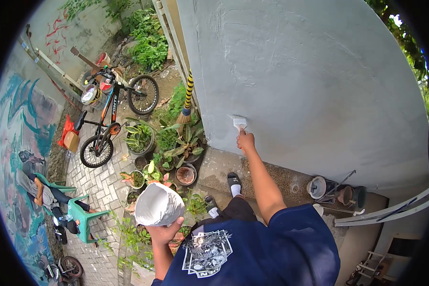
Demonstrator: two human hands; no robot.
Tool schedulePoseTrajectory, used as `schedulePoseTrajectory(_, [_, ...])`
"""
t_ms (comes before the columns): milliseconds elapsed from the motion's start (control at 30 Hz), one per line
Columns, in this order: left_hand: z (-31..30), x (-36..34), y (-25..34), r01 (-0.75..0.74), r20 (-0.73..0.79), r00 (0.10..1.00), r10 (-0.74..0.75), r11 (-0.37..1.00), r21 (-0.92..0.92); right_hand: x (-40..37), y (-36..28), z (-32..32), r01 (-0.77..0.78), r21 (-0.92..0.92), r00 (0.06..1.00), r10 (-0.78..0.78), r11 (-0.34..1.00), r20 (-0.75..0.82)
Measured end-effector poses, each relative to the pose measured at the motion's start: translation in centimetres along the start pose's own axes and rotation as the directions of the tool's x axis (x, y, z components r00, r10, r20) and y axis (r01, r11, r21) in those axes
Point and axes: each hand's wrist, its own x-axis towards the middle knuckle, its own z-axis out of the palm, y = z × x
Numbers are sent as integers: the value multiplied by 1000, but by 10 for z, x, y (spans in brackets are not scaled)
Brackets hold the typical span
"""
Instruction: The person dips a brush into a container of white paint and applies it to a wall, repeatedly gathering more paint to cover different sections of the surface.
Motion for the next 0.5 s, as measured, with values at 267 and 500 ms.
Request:
schedulePoseTrajectory(267, [-25, 4, -26, -151, 70, 986, 149, 988, 32, -167, -148, 19, 515, 163, 856, -513, 842, -53])
schedulePoseTrajectory(500, [-32, -3, -26, -185, 41, 982, 182, 981, 65, -193, -204, 29, 732, 220, 673, -734, 645, -88])
